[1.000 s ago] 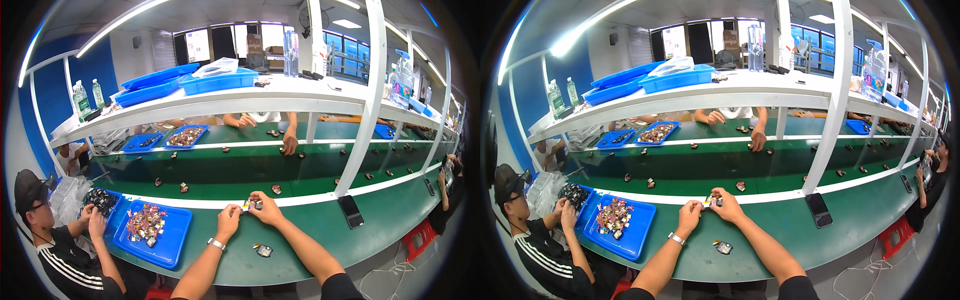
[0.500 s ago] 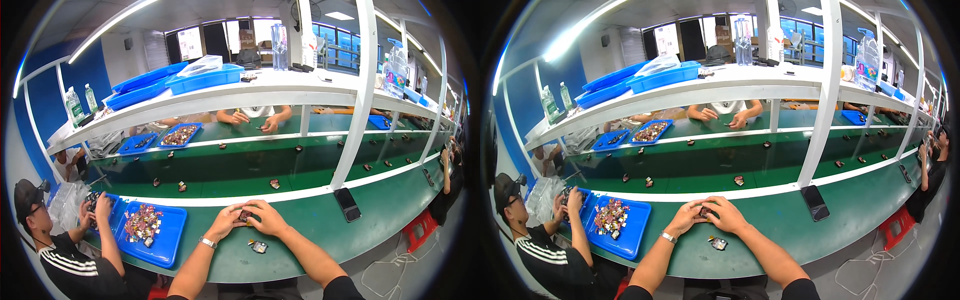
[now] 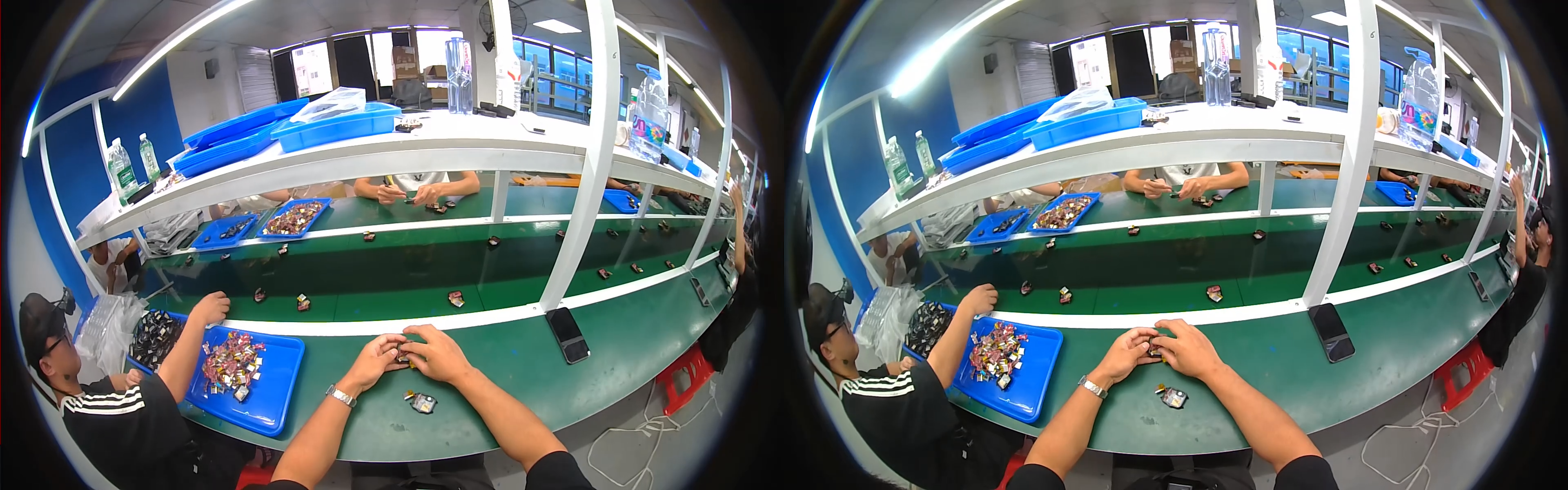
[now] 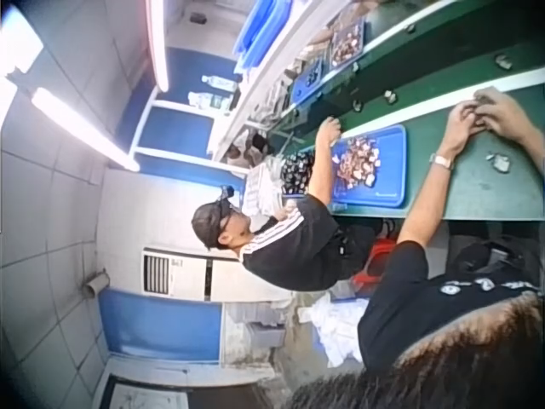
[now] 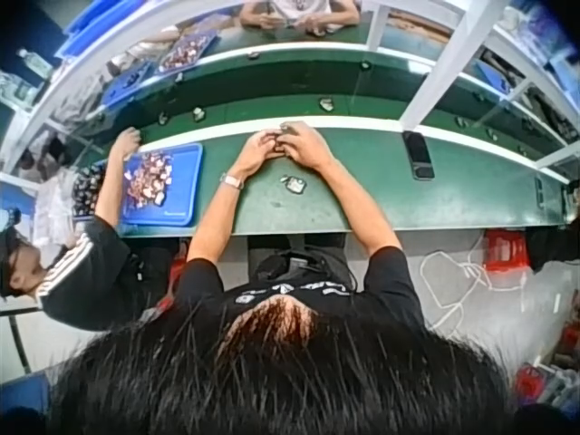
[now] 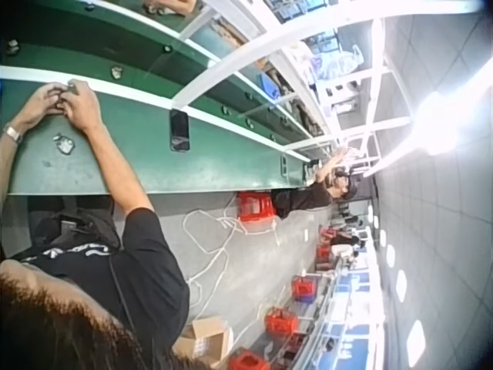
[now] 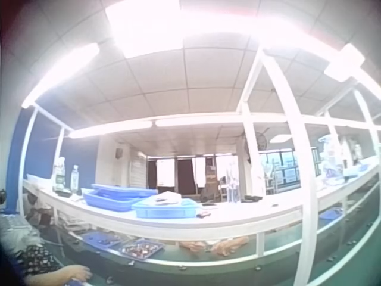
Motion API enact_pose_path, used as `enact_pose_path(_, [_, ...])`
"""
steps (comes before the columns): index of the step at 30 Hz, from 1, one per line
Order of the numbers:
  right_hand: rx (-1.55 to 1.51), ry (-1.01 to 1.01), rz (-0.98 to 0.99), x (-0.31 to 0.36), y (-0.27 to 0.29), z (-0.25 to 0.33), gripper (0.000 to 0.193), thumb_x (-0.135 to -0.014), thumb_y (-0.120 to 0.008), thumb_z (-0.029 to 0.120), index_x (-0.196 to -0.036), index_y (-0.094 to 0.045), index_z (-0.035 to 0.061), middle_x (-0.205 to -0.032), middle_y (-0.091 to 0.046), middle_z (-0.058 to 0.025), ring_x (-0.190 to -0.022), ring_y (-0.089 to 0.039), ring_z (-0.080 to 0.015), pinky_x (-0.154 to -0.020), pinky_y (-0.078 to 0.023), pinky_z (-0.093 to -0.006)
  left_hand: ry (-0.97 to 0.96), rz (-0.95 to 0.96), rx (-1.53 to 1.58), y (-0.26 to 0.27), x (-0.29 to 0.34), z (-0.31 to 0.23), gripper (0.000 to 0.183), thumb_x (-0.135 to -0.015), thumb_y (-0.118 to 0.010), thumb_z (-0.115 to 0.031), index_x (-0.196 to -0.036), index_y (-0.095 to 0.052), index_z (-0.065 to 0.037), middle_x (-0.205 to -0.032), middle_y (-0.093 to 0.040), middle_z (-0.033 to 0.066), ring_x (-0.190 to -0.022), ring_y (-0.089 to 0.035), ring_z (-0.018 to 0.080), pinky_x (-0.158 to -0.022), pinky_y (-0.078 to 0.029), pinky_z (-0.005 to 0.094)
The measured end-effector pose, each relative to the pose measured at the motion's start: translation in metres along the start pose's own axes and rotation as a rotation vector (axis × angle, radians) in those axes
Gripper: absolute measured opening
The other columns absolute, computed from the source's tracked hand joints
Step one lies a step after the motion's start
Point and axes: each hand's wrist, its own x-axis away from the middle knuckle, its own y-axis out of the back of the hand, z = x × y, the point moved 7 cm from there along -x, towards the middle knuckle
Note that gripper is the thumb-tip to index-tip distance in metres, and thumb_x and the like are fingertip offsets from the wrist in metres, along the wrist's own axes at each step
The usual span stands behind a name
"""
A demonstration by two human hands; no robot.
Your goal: Assembling small electronic components on a production line conveyor belt.
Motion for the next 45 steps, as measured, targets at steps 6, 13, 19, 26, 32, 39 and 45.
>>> enact_pose_path(6, [-0.030, -0.059, 0.095, 0.000, -0.004, -0.006, 0.011, -0.079, -0.072, 0.010, -0.087, -0.065, 0.0084, -0.128, -0.055, -0.0100, -0.118, -0.052, -0.0295, -0.096, -0.047, -0.0402, -0.011, 0.027, 0.034, -0.005, -0.002, 0.004, 0.026, -0.100, -0.041, 0.001, -0.126, -0.046, -0.004, -0.122, -0.057, 0.0092, -0.112, -0.060, 0.0206, -0.097, -0.054, 0.0399])
enact_pose_path(13, [-0.044, -0.059, 0.104, 0.002, -0.010, -0.012, 0.014, -0.081, -0.071, 0.012, -0.094, -0.069, 0.0104, -0.127, -0.056, -0.0085, -0.119, -0.052, -0.0288, -0.096, -0.046, -0.0398, -0.053, 0.027, 0.021, -0.008, -0.002, -0.002, 0.024, -0.101, -0.042, -0.001, -0.124, -0.046, -0.004, -0.125, -0.056, 0.0103, -0.111, -0.060, 0.0198, -0.096, -0.055, 0.0381])
enact_pose_path(19, [-0.074, -0.098, 0.081, 0.000, -0.007, -0.011, 0.011, -0.083, -0.070, 0.014, -0.092, -0.070, 0.0084, -0.124, -0.058, -0.0076, -0.117, -0.053, -0.0274, -0.096, -0.047, -0.0394, 0.001, 0.076, 0.071, -0.004, -0.003, 0.004, 0.028, -0.099, -0.048, -0.002, -0.126, -0.044, -0.005, -0.132, -0.053, 0.0118, -0.119, -0.057, 0.0214, -0.101, -0.052, 0.0418])
enact_pose_path(26, [-0.088, -0.150, 0.026, 0.001, -0.006, -0.008, 0.011, -0.081, -0.071, 0.015, -0.090, -0.071, 0.0088, -0.122, -0.060, -0.0065, -0.115, -0.054, -0.0273, -0.094, -0.048, -0.0387, -0.064, 0.182, 0.074, -0.008, 0.000, 0.000, 0.037, -0.095, -0.053, 0.001, -0.129, -0.041, -0.006, -0.130, -0.053, 0.0120, -0.120, -0.056, 0.0223, -0.103, -0.050, 0.0415])
enact_pose_path(32, [-0.188, -0.111, 0.078, 0.002, -0.001, -0.008, 0.012, -0.080, -0.071, 0.014, -0.091, -0.072, 0.0096, -0.123, -0.059, -0.0064, -0.117, -0.053, -0.0279, -0.096, -0.048, -0.0385, -0.022, 0.179, 0.117, -0.007, -0.002, 0.003, 0.031, -0.096, -0.053, -0.002, -0.126, -0.044, -0.005, -0.128, -0.055, 0.0112, -0.116, -0.058, 0.0212, -0.099, -0.052, 0.0403])
enact_pose_path(39, [-0.098, -0.170, -0.029, 0.004, 0.001, -0.003, 0.012, -0.079, -0.072, 0.013, -0.089, -0.072, 0.0091, -0.124, -0.059, -0.0068, -0.118, -0.053, -0.0273, -0.095, -0.049, -0.0380, -0.038, 0.101, 0.138, -0.003, -0.002, 0.002, 0.024, -0.099, -0.053, -0.007, -0.122, -0.047, -0.006, -0.125, -0.058, 0.0100, -0.114, -0.059, 0.0196, -0.096, -0.053, 0.0387])
enact_pose_path(45, [-0.098, -0.197, -0.103, 0.005, -0.006, -0.001, 0.008, -0.079, -0.070, 0.012, -0.084, -0.070, 0.0066, -0.118, -0.061, -0.0088, -0.113, -0.055, -0.0274, -0.094, -0.048, -0.0395, -0.038, 0.062, 0.149, 0.003, -0.003, 0.006, 0.023, -0.099, -0.052, -0.008, -0.122, -0.048, -0.006, -0.124, -0.059, 0.0101, -0.113, -0.060, 0.0199, -0.096, -0.053, 0.0385])
